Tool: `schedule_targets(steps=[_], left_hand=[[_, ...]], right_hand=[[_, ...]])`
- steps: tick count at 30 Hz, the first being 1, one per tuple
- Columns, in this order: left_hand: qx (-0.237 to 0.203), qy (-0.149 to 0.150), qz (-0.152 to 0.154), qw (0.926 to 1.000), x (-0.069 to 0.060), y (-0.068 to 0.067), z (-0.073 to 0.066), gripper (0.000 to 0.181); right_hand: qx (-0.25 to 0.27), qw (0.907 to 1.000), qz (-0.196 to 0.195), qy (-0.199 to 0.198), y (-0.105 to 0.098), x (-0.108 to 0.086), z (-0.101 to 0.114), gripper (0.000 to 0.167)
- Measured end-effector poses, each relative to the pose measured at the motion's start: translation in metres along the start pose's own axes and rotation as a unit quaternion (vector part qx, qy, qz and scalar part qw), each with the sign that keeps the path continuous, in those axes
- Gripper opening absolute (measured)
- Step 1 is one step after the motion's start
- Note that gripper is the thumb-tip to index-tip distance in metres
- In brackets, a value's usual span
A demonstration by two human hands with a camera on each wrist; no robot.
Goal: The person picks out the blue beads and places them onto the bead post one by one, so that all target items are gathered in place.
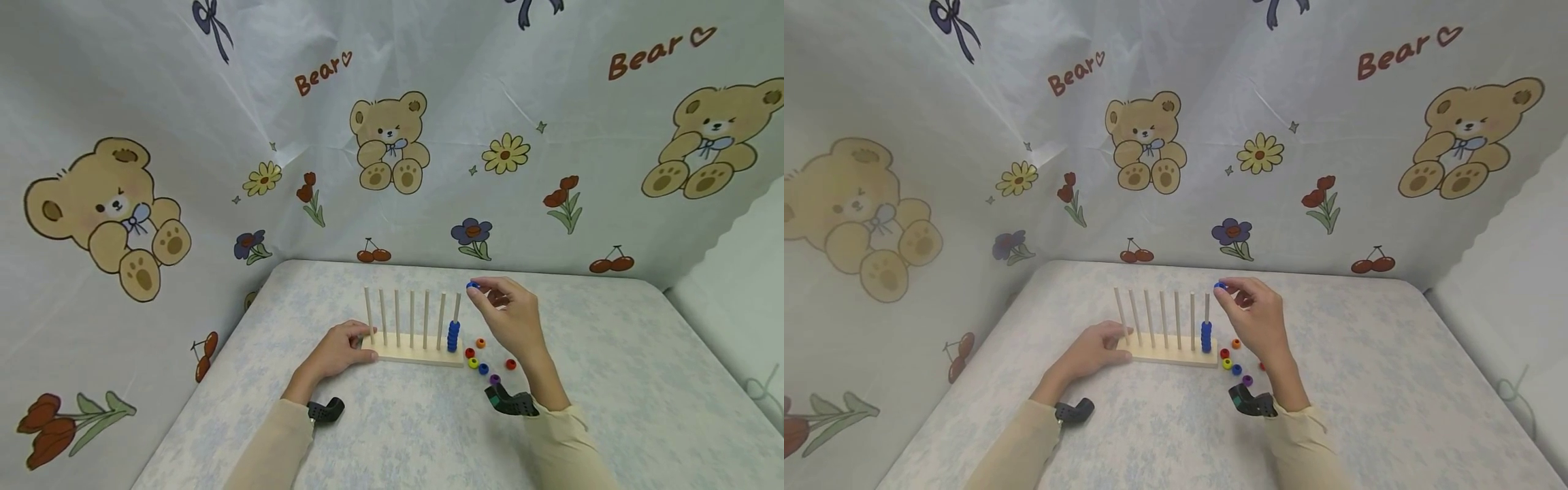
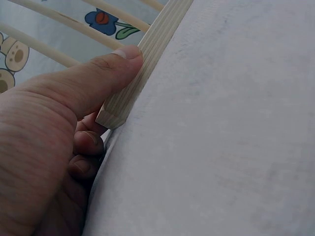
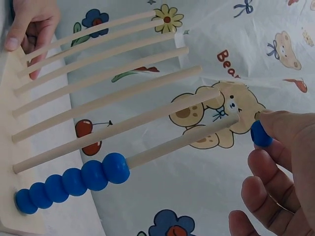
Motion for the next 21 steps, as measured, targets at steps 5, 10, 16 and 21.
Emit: schedule_targets(steps=[5,10,16,21], left_hand=[[0.005,-0.003,0.000,1.0000,0.0020,-0.0023,0.0003,0.052],[0.007,-0.012,0.005,0.9999,0.0006,-0.0027,0.0002,0.053],[0.001,-0.012,0.003,0.9999,-0.0007,-0.0017,-0.0011,0.053],[-0.002,-0.013,0.005,0.9999,-0.0011,0.0000,-0.0021,0.052]], right_hand=[[0.007,1.0000,0.003,0.002,0.0016,0.0013,0.0016,0.022],[-0.001,0.9999,0.012,-0.004,0.0025,0.0000,0.0035,0.023],[-0.008,0.9996,0.020,-0.016,0.0037,-0.0002,0.0050,0.024],[-0.008,0.9993,0.030,-0.023,0.0057,-0.0007,0.0051,0.023]])
Point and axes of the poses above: each hand's wrist, its own x-axis towards the middle knuckle, its own y-axis out of the palm, z = x × y, the point moved 2 cm from there along x, towards the middle knuckle, and after that the axes turned 3 degrees about z, right-handed, at the moved point
